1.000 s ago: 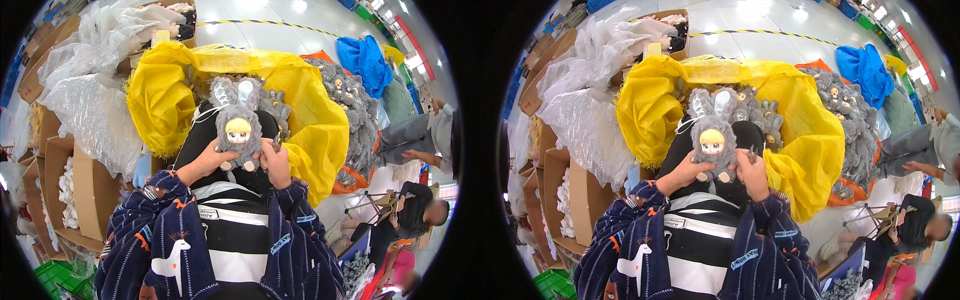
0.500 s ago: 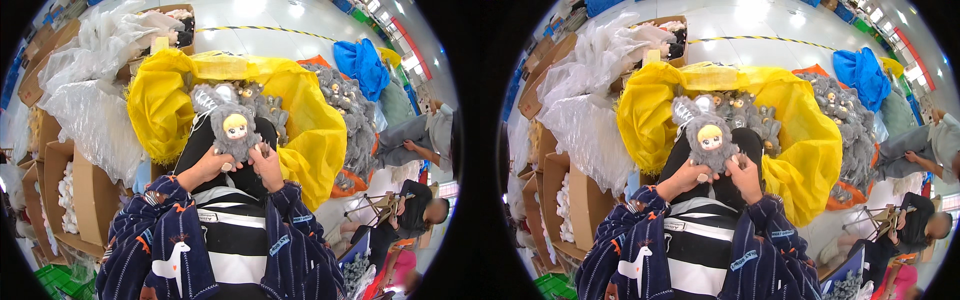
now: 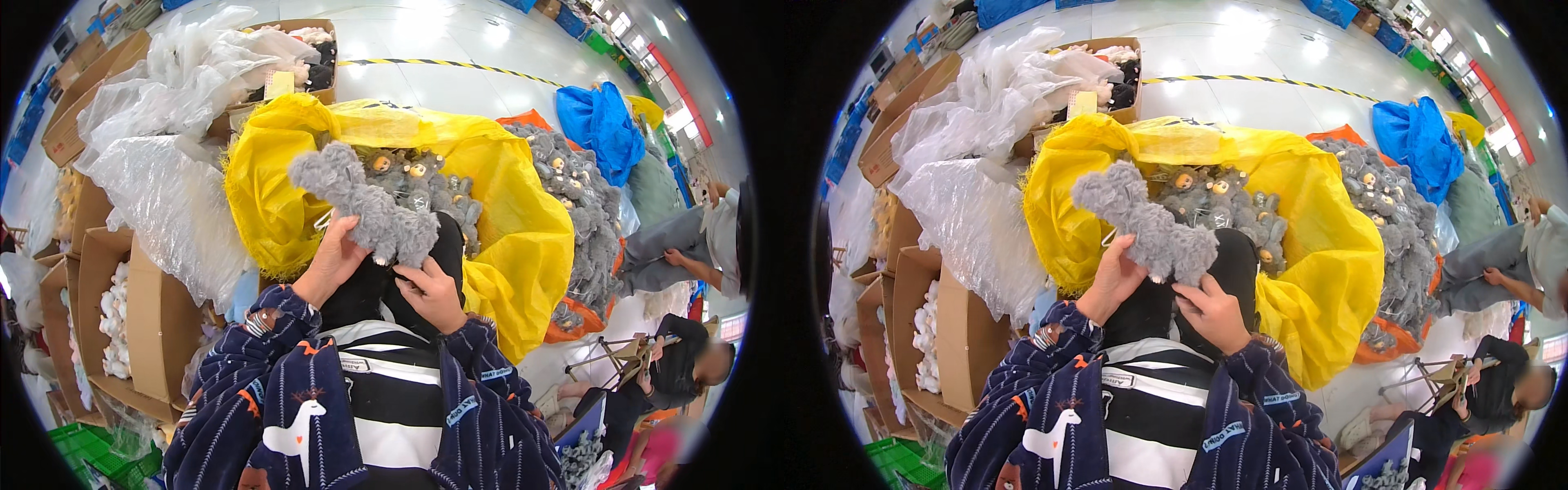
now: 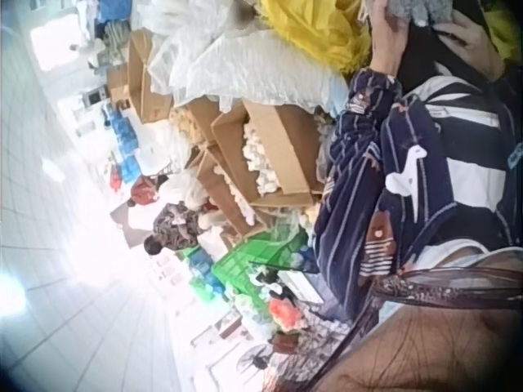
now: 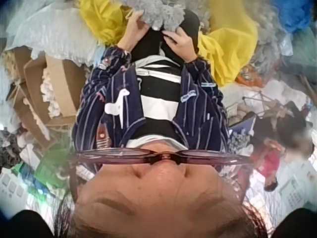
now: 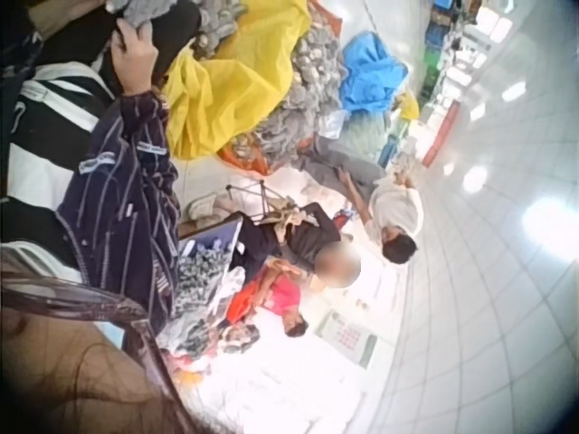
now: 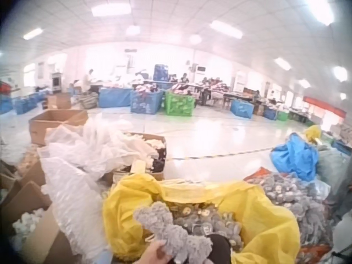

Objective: The person sits on the floor and repeatedly picks up small gray stuffed toys from a yellow sack. They turn each toy over in their hands, inspect the face and body, and then place it back into the sack. This cycle continues throughout the clip.

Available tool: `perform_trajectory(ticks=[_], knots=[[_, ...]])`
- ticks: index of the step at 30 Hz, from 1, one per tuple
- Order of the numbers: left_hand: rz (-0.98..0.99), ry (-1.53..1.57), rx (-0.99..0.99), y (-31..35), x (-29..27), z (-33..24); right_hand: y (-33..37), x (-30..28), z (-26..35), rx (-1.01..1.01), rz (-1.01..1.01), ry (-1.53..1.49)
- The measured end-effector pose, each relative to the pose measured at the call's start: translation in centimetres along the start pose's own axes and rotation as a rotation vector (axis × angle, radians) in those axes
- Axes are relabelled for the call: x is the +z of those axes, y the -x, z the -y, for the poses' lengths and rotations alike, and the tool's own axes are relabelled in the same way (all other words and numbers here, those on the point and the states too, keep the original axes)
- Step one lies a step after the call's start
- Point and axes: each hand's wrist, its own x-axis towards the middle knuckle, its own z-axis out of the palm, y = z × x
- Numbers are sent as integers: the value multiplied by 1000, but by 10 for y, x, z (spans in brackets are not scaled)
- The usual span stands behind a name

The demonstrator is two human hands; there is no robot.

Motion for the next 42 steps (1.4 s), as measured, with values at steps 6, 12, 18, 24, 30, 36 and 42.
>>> perform_trajectory(ticks=[6, 12, 18, 24, 30, 36, 42], knots=[[133, -38, -63, 0, -9, -4, -10, -2, 2, 584, -270, -792], [-154, -206, 29, -14, 3, 14, -10, 5, -4, 325, -194, -398], [-114, -212, -66, -35, -1, 5, -19, 5, -27, 567, -168, -683], [19, -523, -228, -68, 24, -13, -35, -67, -122, 990, -661, -956], [153, -454, -394, -93, 13, 8, -65, -125, -238, 708, -818, -623], [154, -453, -456, -94, 9, 9, -11, 48, -333, 900, 122, 289], [170, -441, -464, -97, 9, 7, 6, 102, -341, 935, -110, 105]])
